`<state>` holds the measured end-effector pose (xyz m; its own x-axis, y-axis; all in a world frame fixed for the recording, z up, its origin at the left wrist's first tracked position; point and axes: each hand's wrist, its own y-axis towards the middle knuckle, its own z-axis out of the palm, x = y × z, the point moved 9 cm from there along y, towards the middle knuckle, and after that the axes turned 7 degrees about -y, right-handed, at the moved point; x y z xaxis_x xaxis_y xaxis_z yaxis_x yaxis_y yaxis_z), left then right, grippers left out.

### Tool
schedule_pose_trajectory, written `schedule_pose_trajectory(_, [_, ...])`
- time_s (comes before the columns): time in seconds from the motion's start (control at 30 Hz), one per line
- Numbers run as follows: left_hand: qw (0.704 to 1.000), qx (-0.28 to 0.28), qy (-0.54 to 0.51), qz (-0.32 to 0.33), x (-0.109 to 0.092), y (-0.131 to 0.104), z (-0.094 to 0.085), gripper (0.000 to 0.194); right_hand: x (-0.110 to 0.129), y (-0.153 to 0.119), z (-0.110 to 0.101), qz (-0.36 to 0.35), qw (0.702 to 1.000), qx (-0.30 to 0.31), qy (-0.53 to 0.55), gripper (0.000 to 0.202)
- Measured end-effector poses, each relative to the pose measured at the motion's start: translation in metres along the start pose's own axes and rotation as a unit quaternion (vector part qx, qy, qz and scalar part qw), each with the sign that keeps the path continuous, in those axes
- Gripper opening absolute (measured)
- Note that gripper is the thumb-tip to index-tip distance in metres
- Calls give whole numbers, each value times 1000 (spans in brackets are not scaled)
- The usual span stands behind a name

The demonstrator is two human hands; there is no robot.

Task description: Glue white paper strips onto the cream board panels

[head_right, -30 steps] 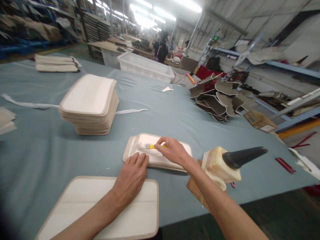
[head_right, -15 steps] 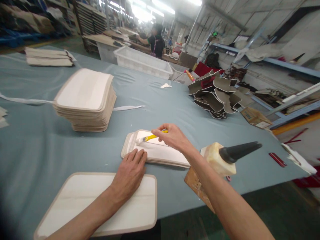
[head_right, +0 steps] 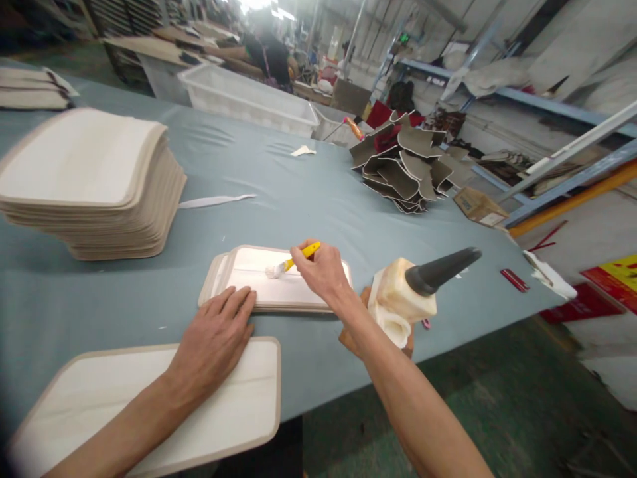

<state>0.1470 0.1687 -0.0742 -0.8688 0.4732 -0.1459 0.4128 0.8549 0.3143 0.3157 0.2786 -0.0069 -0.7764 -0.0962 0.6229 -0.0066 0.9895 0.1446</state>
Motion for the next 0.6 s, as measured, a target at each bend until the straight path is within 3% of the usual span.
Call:
schedule_pose_trajectory(0.3, [997,-14,37,59,-7,4,-2,46,-49,-11,-60,18,995,-31,-91,26])
schedule_pose_trajectory(0.6, [996,5,38,78,-7,7,1,52,-87,-18,-94,14,982,-55,-178,23])
